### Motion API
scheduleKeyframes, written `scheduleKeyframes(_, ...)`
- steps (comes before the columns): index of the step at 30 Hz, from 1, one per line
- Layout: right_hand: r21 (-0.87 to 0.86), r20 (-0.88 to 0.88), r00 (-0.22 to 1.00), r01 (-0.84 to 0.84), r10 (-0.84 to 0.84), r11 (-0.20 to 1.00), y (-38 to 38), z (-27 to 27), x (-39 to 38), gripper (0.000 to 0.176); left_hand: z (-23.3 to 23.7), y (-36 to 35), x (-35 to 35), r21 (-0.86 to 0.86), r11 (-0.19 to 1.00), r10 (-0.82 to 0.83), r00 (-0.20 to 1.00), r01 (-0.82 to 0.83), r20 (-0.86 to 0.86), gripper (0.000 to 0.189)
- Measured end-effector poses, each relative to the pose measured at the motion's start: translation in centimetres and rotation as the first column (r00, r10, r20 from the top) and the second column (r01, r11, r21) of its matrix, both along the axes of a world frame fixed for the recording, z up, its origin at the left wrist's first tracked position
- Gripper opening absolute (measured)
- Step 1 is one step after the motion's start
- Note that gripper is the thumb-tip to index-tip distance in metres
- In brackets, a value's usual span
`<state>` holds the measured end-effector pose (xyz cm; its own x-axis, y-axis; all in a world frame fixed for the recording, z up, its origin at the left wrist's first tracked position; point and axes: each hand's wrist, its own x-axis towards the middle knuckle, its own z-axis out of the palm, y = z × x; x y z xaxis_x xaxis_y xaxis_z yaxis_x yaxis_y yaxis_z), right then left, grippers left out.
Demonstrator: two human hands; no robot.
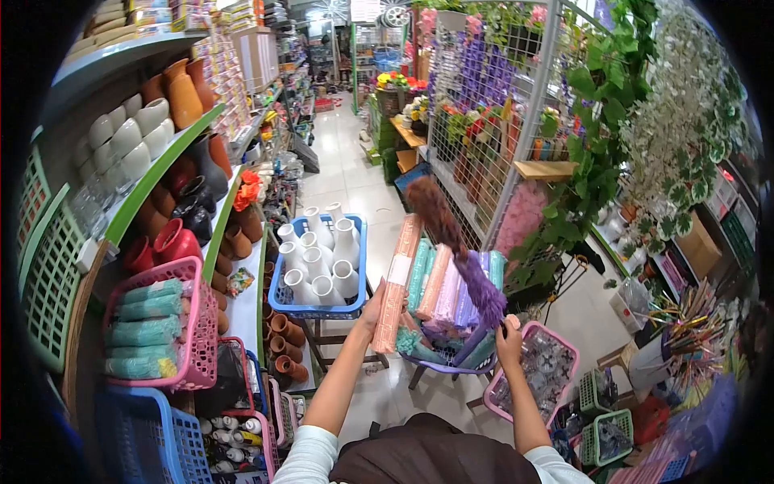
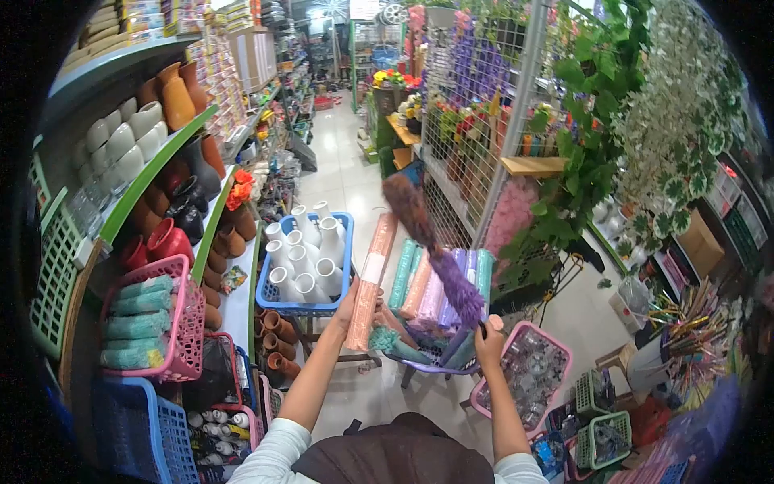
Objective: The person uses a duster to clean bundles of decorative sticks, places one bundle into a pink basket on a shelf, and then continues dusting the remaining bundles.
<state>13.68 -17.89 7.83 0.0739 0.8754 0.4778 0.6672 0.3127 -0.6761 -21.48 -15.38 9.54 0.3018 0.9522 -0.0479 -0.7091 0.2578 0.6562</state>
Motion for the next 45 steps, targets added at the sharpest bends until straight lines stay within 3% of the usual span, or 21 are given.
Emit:
scheduleKeyframes(5, -0.161, 0.121, 0.974, 0.211, -0.193, 0.964, -1.0, 3.0, -3.8, 0.027, -2.0, 0.1, 3.1, -0.02, 0.999, 0.033, 0.998, -0.034, -0.057, 0.055)
scheduleKeyframes(8, -0.267, 0.161, 0.969, 0.226, -0.188, 0.937, -1.9, 3.9, -5.7, 0.026, -1.1, -0.2, 4.7, -0.024, 0.998, 0.06, 0.985, -0.064, -0.16, 0.047)
scheduleKeyframes(14, -0.428, -0.074, 0.997, 0.0, -0.035, 0.904, -1.2, 0.4, -8.9, 0.034, -3.0, 1.1, 6.3, -0.07, 0.997, 0.004, 0.989, -0.014, -0.145, 0.037)
scheduleKeyframes(17, -0.496, -0.007, 0.998, 0.055, -0.067, 0.867, 1.8, -3.2, -9.7, 0.04, -3.8, 1.7, 6.9, -0.121, 0.992, 0.022, 0.986, -0.043, -0.167, 0.034)
scheduleKeyframes(20, -0.597, -0.019, 0.995, 0.07, -0.101, 0.799, 3.6, -4.5, -10.2, 0.043, -4.3, 1.9, 7.3, -0.081, 0.996, 0.022, 0.976, -0.04, -0.217, 0.043)
scheduleKeyframes(24, -0.691, 0.054, 0.998, 0.049, -0.017, 0.721, 4.8, -7.3, -10.4, 0.043, -4.5, 2.1, 7.5, -0.125, 0.992, -0.02, 0.961, -0.016, -0.277, 0.043)
scheduleKeyframes(27, -0.676, 0.061, 0.998, 0.048, -0.009, 0.736, 4.6, -7.7, -10.1, 0.043, -3.8, 2.2, 7.5, -0.109, 0.994, -0.019, 0.965, -0.01, -0.262, 0.039)
scheduleKeyframes(30, -0.563, 0.13, 0.991, 0.078, -0.005, 0.823, 3.3, -5.2, -10.2, 0.04, -1.0, 1.5, 7.6, -0.08, 0.997, -0.017, 0.973, -0.002, -0.231, 0.031)
scheduleKeyframes(33, -0.284, 0.206, 0.968, -0.082, 0.144, 0.955, 2.9, -2.1, -10.8, 0.035, 0.0, 1.4, 6.7, -0.031, 0.999, -0.01, 0.979, 0.004, -0.204, 0.033)
scheduleKeyframes(35, -0.415, -0.298, 0.913, -0.385, 0.277, 0.824, 2.0, 2.3, -12.4, 0.033, -0.2, 1.5, 6.0, -0.051, 0.998, -0.032, 0.986, 0.023, -0.164, 0.036)
scheduleKeyframes(37, -0.375, -0.716, 0.646, -0.675, 0.263, 0.636, 1.4, 4.3, -14.0, 0.039, 1.3, 0.5, 5.6, 0.016, 0.997, 0.083, 0.97, -0.082, -0.226, 0.041)
scheduleKeyframes(38, -0.297, -0.755, 0.579, -0.72, 0.308, 0.627, 1.2, 4.3, -14.8, 0.041, 2.0, 0.2, 5.4, 0.054, 0.989, 0.146, 0.956, -0.137, -0.255, 0.044)
scheduleKeyframes(39, -0.218, -0.787, 0.507, -0.762, 0.352, 0.61, 0.6, 4.1, -15.7, 0.045, 2.1, 0.4, 5.4, 0.145, 0.949, 0.311, 0.9, -0.279, -0.306, 0.045)
scheduleKeyframes(41, -0.095, -0.807, 0.381, -0.838, 0.451, 0.537, -0.1, 4.3, -17.5, 0.062, 2.4, -0.2, 3.7, 0.215, 0.926, 0.365, 0.884, -0.311, -0.292, 0.054)
scheduleKeyframes(43, -0.098, -0.735, 0.428, -0.835, 0.526, 0.542, -1.5, 6.5, -19.1, 0.065, 4.1, -1.6, 1.8, 0.296, 0.89, 0.429, 0.857, -0.347, -0.285, 0.06)
scheduleKeyframes(45, -0.074, -0.695, 0.412, -0.856, 0.589, 0.511, -2.6, 8.2, -21.1, 0.067, 6.8, -3.8, 0.4, 0.369, 0.803, 0.583, 0.745, -0.468, -0.323, 0.06)
